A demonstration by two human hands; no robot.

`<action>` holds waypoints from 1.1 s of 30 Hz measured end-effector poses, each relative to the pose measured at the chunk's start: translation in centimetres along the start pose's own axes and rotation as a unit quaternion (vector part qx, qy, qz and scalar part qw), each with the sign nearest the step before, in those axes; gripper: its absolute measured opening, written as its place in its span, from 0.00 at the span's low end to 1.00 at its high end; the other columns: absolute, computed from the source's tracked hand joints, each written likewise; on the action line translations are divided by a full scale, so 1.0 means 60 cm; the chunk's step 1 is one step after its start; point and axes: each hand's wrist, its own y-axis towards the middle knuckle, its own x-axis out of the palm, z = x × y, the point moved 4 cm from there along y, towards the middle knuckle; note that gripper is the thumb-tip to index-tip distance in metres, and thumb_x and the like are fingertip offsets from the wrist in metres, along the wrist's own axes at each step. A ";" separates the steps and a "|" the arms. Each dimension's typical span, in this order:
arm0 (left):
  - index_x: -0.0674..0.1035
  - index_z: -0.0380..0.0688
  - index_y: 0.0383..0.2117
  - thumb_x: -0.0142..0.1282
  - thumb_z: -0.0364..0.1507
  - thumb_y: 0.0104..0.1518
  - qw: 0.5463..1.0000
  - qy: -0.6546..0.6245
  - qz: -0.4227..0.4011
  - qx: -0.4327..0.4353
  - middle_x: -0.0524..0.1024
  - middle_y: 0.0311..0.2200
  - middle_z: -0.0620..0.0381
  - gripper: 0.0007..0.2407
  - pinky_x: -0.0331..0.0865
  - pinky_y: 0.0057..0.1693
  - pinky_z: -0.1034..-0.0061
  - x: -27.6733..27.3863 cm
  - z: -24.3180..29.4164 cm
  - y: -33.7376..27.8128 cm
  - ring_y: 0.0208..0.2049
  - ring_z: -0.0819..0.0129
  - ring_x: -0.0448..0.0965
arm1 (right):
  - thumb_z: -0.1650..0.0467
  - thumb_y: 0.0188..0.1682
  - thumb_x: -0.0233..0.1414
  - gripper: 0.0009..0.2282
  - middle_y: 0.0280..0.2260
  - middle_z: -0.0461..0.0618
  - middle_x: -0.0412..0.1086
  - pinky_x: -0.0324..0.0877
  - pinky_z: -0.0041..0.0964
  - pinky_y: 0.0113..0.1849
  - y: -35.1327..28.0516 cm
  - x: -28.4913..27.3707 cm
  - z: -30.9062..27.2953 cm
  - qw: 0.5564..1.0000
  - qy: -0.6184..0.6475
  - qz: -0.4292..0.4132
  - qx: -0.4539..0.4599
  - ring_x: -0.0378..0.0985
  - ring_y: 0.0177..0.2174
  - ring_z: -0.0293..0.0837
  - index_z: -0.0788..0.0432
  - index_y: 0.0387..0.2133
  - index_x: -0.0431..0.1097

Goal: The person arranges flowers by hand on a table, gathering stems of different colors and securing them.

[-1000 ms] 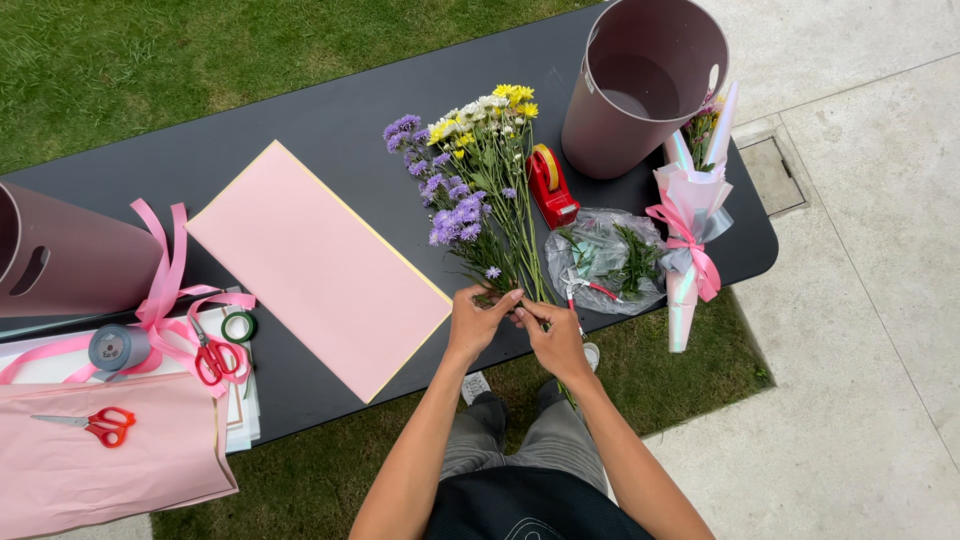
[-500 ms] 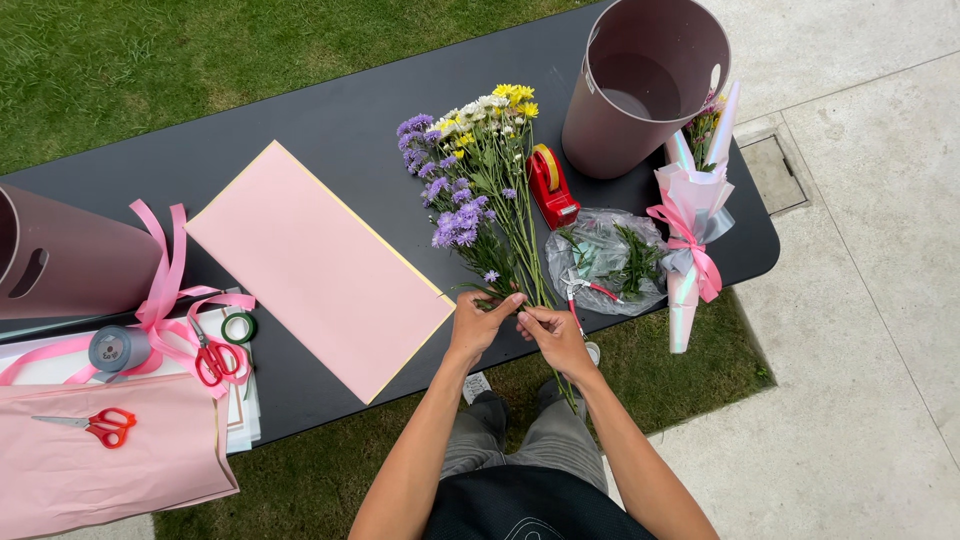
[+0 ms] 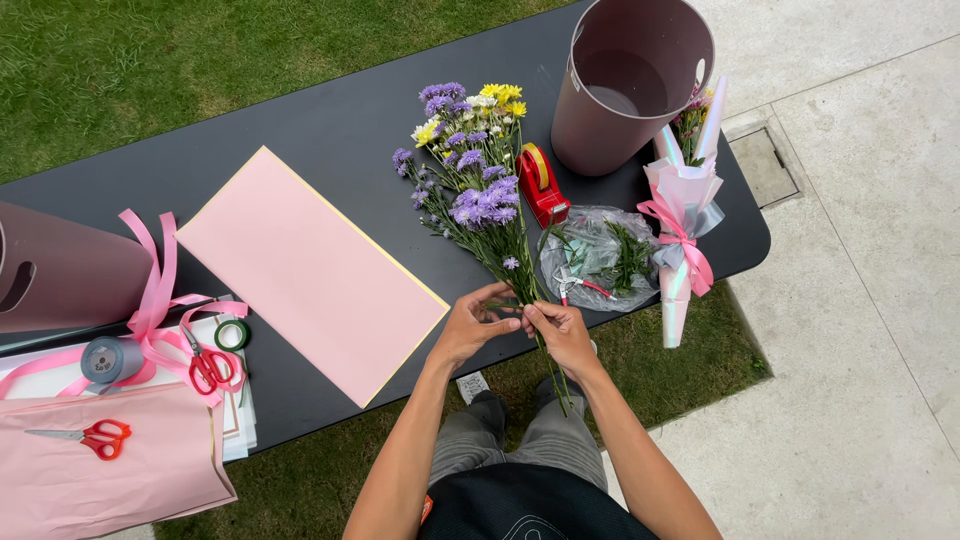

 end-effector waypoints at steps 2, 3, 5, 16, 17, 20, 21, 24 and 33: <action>0.86 0.37 0.65 0.89 0.27 0.54 1.000 -0.011 0.006 -0.008 0.90 0.52 0.44 0.31 0.83 0.53 0.76 0.000 0.009 0.008 0.49 0.63 0.89 | 0.74 0.68 0.59 0.10 0.31 0.60 0.83 0.82 0.40 0.40 -0.006 -0.003 -0.011 1.000 -0.002 -0.006 0.005 0.81 0.33 0.41 0.75 0.47 0.86; 0.90 0.36 0.57 0.87 0.25 0.55 1.000 -0.023 0.014 -0.016 0.92 0.43 0.47 0.23 0.84 0.50 0.77 -0.001 0.012 0.012 0.42 0.69 0.90 | 0.75 0.68 0.59 0.10 0.30 0.60 0.83 0.83 0.39 0.39 -0.009 -0.004 -0.016 1.000 -0.004 -0.014 0.011 0.81 0.32 0.41 0.74 0.45 0.86; 0.91 0.36 0.50 0.87 0.24 0.55 0.999 -0.032 0.010 -0.017 0.92 0.39 0.47 0.18 0.84 0.47 0.77 0.014 0.034 0.007 0.38 0.69 0.90 | 0.75 0.68 0.59 0.11 0.30 0.60 0.83 0.82 0.40 0.39 -0.014 -0.005 -0.010 1.000 -0.005 -0.028 0.012 0.80 0.32 0.41 0.75 0.46 0.86; 0.93 0.34 0.38 0.83 0.20 0.59 0.997 -0.072 0.007 0.000 0.90 0.27 0.45 0.07 0.84 0.42 0.75 -0.015 -0.142 0.056 0.31 0.68 0.91 | 0.74 0.68 0.59 0.11 0.29 0.60 0.84 0.84 0.38 0.38 -0.041 -0.013 -0.019 0.996 -0.065 -0.052 -0.014 0.84 0.31 0.42 0.71 0.40 0.88; 0.93 0.33 0.41 0.82 0.22 0.61 0.998 -0.061 0.014 0.008 0.90 0.28 0.44 0.08 0.84 0.41 0.73 -0.007 -0.129 0.049 0.30 0.67 0.90 | 0.73 0.68 0.60 0.11 0.32 0.63 0.86 0.85 0.39 0.39 -0.044 -0.014 -0.016 0.996 -0.086 -0.032 -0.017 0.87 0.33 0.42 0.75 0.49 0.84; 0.93 0.30 0.44 0.81 0.25 0.64 0.998 -0.048 0.033 0.012 0.90 0.28 0.44 0.09 0.84 0.40 0.71 0.023 -0.056 0.021 0.29 0.66 0.89 | 0.71 0.68 0.60 0.18 0.40 0.71 0.87 0.85 0.48 0.43 -0.066 0.000 -0.071 0.986 -0.165 -0.005 -0.037 0.91 0.40 0.53 0.76 0.64 0.77; 0.92 0.30 0.44 0.81 0.25 0.64 0.998 -0.045 0.045 0.008 0.89 0.27 0.43 0.09 0.86 0.40 0.71 0.034 -0.026 0.010 0.29 0.65 0.90 | 0.70 0.69 0.59 0.21 0.44 0.77 0.86 0.85 0.55 0.45 -0.076 0.009 -0.101 0.974 -0.222 0.001 -0.054 0.93 0.46 0.63 0.74 0.70 0.74; 0.92 0.28 0.45 0.83 0.24 0.62 0.996 -0.043 0.081 -0.010 0.89 0.28 0.43 0.12 0.87 0.42 0.72 0.033 -0.052 0.010 0.31 0.66 0.91 | 0.73 0.69 0.58 0.17 0.58 0.78 0.79 0.75 0.84 0.60 -0.095 0.031 -0.147 0.939 -0.319 0.019 -0.129 0.79 0.60 0.82 0.73 0.67 0.75; 0.91 0.31 0.38 0.83 0.25 0.62 0.984 -0.101 0.138 -0.052 0.90 0.29 0.46 0.09 0.88 0.48 0.76 0.080 -0.112 0.001 0.34 0.68 0.94 | 0.74 0.66 0.61 0.12 0.45 0.65 0.84 0.89 0.63 0.40 -0.103 0.007 -0.096 0.876 -0.438 0.057 -0.194 0.90 0.44 0.66 0.72 0.58 0.81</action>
